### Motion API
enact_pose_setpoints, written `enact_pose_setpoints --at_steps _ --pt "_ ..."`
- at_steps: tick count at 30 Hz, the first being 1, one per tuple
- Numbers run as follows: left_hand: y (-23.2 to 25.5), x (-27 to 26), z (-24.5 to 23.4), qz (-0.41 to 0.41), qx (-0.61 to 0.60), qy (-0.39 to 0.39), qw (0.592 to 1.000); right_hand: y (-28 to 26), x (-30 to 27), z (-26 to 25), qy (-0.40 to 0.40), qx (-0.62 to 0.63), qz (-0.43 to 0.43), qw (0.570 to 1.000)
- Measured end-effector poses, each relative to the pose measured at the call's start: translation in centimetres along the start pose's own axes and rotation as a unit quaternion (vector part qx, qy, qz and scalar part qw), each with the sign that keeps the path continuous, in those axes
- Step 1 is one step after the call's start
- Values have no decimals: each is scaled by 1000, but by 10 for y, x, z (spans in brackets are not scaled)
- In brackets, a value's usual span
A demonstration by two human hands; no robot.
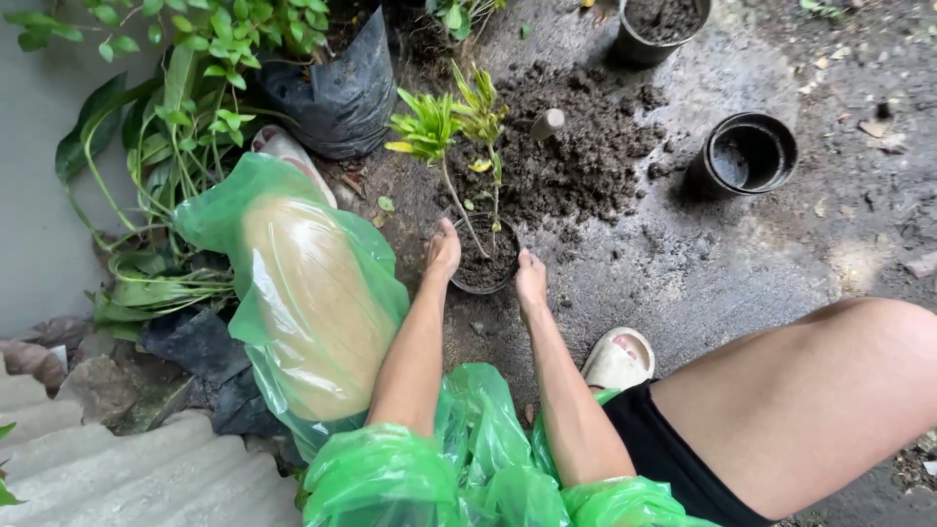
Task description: Using a hand trowel to fill a small plastic pot with soil from a pile on the ground to secure a seedling.
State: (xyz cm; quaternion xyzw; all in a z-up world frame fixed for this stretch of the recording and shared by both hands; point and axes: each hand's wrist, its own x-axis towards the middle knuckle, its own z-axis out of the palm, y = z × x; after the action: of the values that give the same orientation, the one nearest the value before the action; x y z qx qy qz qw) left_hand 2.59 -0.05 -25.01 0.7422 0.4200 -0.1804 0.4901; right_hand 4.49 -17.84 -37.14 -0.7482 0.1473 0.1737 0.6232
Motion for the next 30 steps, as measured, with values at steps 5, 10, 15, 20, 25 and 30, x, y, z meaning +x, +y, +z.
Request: enact_pose_setpoints --at_steps 5,10,15,20,25,30 --pt "1 7 17 32 -7 26 999 -65 -28 -25 25 -6 -23 999" --pt "102 -157 -6 72 -22 19 997 -119 -40 -79 36 -16 -37 999" --pt "152 -238 22 85 -21 -24 996 -152 -62 -129 58 -8 -56 997" --pt "168 -279 18 60 -29 -66 996 -173 -98 -148 60 -21 -51 997" --pt "180 -285 -16 39 -90 -110 989 -224 -122 -151 51 -77 -76 993" --pt "170 -246 -31 40 -116 -164 979 -268 -166 -169 26 -67 -97 993"
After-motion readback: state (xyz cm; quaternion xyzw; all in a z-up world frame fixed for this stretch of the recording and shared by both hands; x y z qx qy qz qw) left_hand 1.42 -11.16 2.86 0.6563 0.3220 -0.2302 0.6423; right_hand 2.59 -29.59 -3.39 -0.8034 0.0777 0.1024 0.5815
